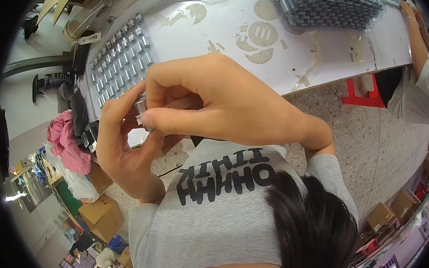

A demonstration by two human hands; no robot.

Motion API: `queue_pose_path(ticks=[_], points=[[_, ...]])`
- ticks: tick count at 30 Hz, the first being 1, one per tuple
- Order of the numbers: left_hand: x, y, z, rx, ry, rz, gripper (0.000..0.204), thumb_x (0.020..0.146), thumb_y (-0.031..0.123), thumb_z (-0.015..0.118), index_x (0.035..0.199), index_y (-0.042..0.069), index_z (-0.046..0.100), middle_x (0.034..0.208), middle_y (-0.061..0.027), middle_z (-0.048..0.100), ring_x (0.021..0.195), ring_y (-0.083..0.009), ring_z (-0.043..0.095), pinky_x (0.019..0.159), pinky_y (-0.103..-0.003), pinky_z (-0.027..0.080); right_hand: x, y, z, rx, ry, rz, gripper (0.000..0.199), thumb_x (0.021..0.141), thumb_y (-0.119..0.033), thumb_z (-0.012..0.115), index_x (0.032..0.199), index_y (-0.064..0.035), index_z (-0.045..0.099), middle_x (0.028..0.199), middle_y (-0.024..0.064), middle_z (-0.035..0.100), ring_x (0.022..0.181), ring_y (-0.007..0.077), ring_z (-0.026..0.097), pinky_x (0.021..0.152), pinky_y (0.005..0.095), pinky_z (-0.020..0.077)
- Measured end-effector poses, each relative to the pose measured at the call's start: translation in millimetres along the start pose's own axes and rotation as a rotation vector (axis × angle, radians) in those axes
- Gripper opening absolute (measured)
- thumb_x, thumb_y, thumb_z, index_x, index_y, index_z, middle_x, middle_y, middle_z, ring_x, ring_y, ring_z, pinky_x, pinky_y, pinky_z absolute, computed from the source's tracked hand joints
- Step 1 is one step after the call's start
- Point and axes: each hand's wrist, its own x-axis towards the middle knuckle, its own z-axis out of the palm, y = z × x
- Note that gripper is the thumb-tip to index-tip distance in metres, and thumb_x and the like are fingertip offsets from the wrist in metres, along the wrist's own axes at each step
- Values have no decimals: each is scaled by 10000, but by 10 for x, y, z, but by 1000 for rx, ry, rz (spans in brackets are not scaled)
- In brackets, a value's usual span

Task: The person repeatedly picks up small silver cylindrical metal components from a tray on a white table and wraps them individually with a roll of clear adhesive tape. The person handles the components one at a time, rotating them to apply the tape, and places the finished items back into the tray. A smartphone is visible on the table playing a video, and another person is working in the background.

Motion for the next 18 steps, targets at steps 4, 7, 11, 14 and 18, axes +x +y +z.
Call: queue_pose_path(ticks=[4,7,11,14,18], points=[[9,54,2,63,2,20,530,568,-60,723,1072,-1,568,805,-77,542,630,-113,524,512,-201,438,4,-12,0,12,2,20,134,784,-83,611,720,-31,505,615,-28,516,544,-2,406,471,152,275],[29,72,9,186,16,103,529,559,-61,725,1062,-7,570,781,-78,546,612,-114,518,499,-204,430,13,11,19,71,22,31,144,778,-79,615,708,-31,498,605,-36,498,539,-4,396,467,156,274],[80,61,17,301,0,263,515,557,-61,724,1048,-1,578,762,-76,551,595,-119,510,485,-209,420,55,42,-27,-317,41,-43,153,774,-76,618,704,-27,492,586,-52,462,533,-4,383,458,157,271],[93,42,35,181,-8,143,504,554,-55,729,1033,4,585,765,-68,553,599,-113,509,485,-204,411,108,60,-69,-235,-13,-42,156,786,-115,618,723,-17,515,592,-43,464,534,9,395,462,168,290],[98,-61,72,-139,-2,12,484,581,-6,741,1037,4,579,797,-54,553,619,-94,504,505,-197,408,122,58,-223,10,-132,12,206,799,-197,615,751,-3,565,611,-4,517,545,58,459,491,197,362]])
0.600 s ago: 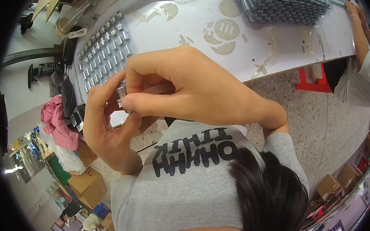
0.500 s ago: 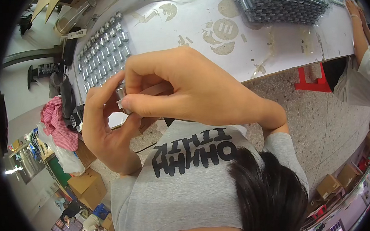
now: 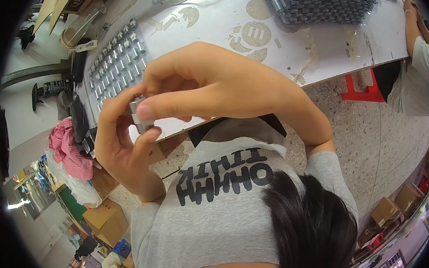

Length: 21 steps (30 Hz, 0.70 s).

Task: The person repeatedly picks up small silver cylindrical metal components from a tray on a white table and wraps them individually with a roll of clear adhesive tape. The person handles the components one at a time, rotating them to apply the tape, and places the finished items back into the tray. A smartphone is visible on the table playing a video, and another person is working in the background.

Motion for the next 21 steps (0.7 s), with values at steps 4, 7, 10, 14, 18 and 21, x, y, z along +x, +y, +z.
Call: queue_pose_path(ticks=[4,7,10,14,18,21], points=[[-52,-77,34,-146,32,-32,520,612,52,748,1081,-22,537,892,-73,551,688,-93,510,557,-197,421,13,82,-14,118,-12,-106,144,804,-128,604,747,-10,544,632,-22,498,542,28,428,468,161,323],[-93,-114,74,-226,48,-10,563,632,62,743,1121,-52,490,966,-103,544,746,-102,511,594,-196,426,-4,52,8,102,16,-86,140,800,-126,605,741,-11,550,645,-13,512,541,33,429,472,162,326],[-118,-144,134,-350,78,10,546,679,82,720,1135,-72,462,1011,-122,538,767,-100,502,610,-195,426,-22,-1,19,58,36,-43,173,809,-175,597,750,-14,575,651,7,548,579,61,474,518,193,374],[-164,-124,151,-447,52,-118,505,802,203,610,1174,-88,430,973,-109,536,753,-90,485,601,-194,418,-37,31,57,7,92,-105,200,815,-196,593,739,-11,580,631,22,564,599,72,494,545,223,403],[-123,43,133,-506,-43,-321,517,895,296,456,1230,-93,389,893,-80,524,730,-87,465,591,-204,398,-45,125,114,-160,184,-193,219,829,-217,574,736,-19,564,622,28,555,588,109,494,568,242,394],[-118,-10,159,-211,-58,-248,474,922,266,391,1251,-75,382,817,-61,513,662,-81,441,564,-201,373,-12,279,86,-501,237,-400,216,842,-207,562,758,-9,547,636,19,522,623,113,460,549,227,366]])
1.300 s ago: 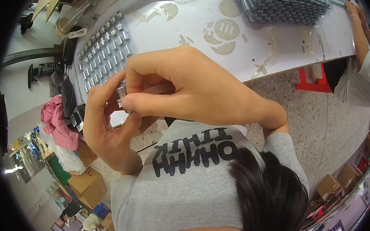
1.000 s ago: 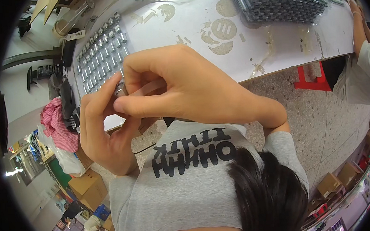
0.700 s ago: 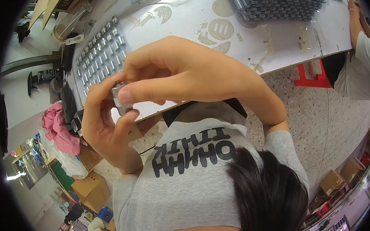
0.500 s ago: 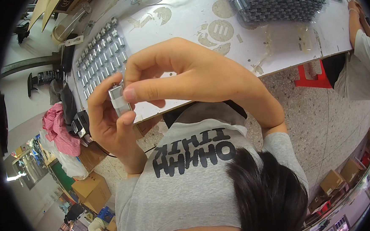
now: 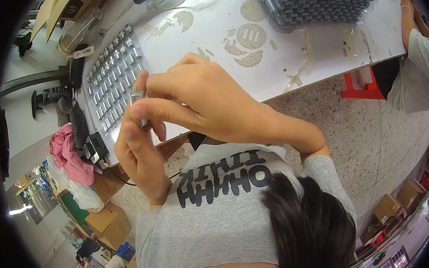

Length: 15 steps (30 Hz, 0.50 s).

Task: The person repeatedly picks up small silver cylindrical metal components from a tray on a white table and wraps them individually with a roll of clear adhesive tape. The person handles the components one at a time, rotating them to apply the tape, and places the finished items back into the tray. A smartphone is visible on the table playing a video, and another person is working in the background.

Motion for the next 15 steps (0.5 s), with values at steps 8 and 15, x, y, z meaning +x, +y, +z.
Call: queue_pose_path(ticks=[8,15], points=[[86,2,35,265,101,38,323,919,192,379,1078,-59,507,883,-78,530,626,-76,419,525,-193,340,-24,76,23,162,-14,2,205,830,-191,574,740,-7,569,620,29,511,621,129,452,551,248,362],[94,-7,71,35,126,165,420,697,24,673,1090,-9,531,828,-58,586,661,-108,542,614,-212,453,-21,-43,0,293,-6,185,221,831,-180,569,692,-11,540,607,26,499,583,102,440,544,240,354]])
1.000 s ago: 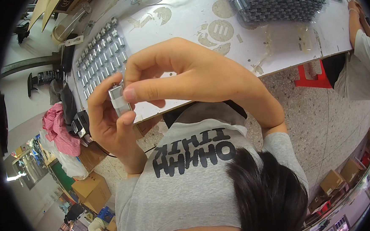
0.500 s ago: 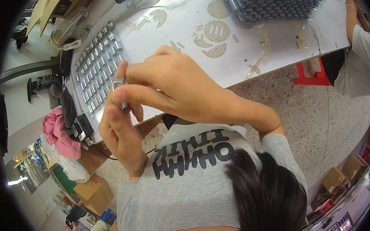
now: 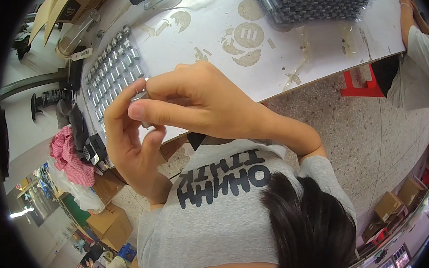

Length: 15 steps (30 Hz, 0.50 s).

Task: The person repeatedly picks up small silver cylindrical metal components from a tray on a white table and wraps them individually with a roll of clear adhesive tape. The person handles the components one at a time, rotating them to apply the tape, and places the finished items back into the tray. A smartphone is visible on the table playing a video, and another person is working in the background.

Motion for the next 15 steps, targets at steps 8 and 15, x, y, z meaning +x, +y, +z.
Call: queue_pose_path(ticks=[8,15], points=[[15,17,-113,17,5,-47,450,620,-36,706,1041,-23,547,985,-103,580,739,-126,595,666,-233,490,-26,36,-130,113,-203,-8,241,838,-240,568,796,-4,539,659,6,521,602,63,468,501,232,375],[-7,-111,-130,-115,-9,-168,447,615,156,719,995,-24,568,943,-76,577,691,-107,493,654,-223,398,-19,-112,-233,167,-296,369,171,786,-154,625,742,-26,520,648,-10,507,620,47,447,568,198,347]])
